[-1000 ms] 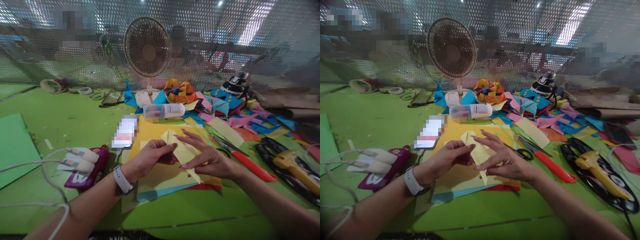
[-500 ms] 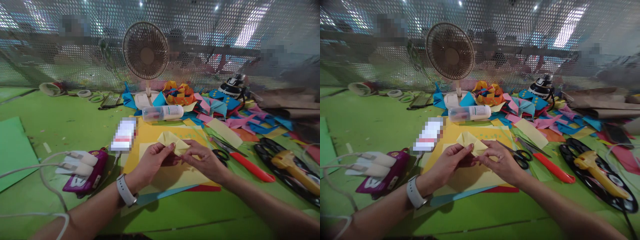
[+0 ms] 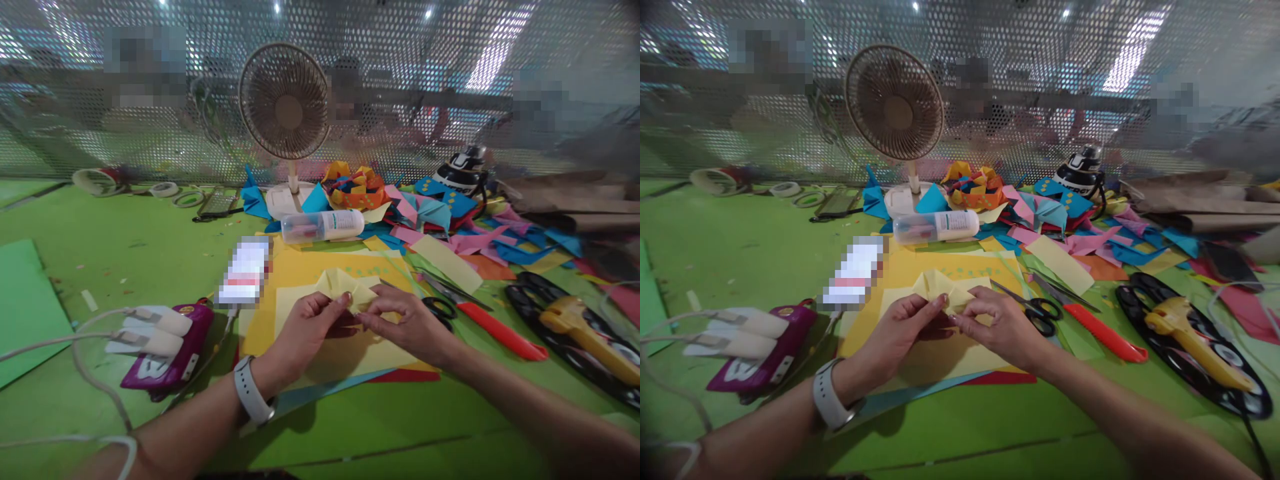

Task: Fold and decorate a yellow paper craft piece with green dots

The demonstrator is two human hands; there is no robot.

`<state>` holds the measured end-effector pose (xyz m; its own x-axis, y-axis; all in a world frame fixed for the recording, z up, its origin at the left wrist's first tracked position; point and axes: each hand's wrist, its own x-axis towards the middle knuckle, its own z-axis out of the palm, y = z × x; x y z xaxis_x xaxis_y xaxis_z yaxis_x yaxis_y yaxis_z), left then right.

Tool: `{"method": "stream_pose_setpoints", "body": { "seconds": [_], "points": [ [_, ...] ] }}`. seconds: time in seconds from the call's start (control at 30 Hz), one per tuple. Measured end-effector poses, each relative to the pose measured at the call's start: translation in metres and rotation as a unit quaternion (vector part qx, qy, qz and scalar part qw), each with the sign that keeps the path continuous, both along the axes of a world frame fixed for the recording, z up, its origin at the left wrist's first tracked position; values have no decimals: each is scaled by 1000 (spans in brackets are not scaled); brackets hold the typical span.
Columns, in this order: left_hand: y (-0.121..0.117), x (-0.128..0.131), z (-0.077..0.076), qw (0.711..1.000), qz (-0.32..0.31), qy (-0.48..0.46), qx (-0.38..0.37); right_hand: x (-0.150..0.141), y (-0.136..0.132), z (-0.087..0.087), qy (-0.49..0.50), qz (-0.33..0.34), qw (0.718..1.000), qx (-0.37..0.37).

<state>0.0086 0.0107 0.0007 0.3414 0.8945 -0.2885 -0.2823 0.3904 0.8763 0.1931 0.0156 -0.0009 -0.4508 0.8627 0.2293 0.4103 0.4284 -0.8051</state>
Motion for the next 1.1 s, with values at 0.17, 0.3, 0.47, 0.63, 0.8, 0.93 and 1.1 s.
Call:
{"method": "stream_pose_setpoints", "body": {
  "seconds": [0.17, 0.3, 0.47, 0.63, 0.8, 0.93, 1.1],
  "points": [
    [0, 0, -1, 1000, 0, 6, -6, 0, 0, 0, -22, -6, 1000, 12],
    [0, 1, -2, 1000, -2, 5, -9, 0, -1, 0, -36, -6, 999, 3],
    [-1, 0, -3, 1000, -5, -1, -8, 1, -1, 0, -39, -4, 999, -11],
    [-3, -1, -3, 1000, 1, -15, -25, 1, 1, 0, -36, 9, 999, -23],
    [-2, 0, -2, 1000, -3, -4, -23, 1, 1, -1, -40, 11, 999, -31],
    [-1, 0, -3, 1000, -8, -2, -15, 1, 1, -2, -42, 14, 998, -34],
    [-2, -1, -3, 999, -39, -23, 9, 2, 2, -5, -44, 5, 998, -33]
  ]
}}
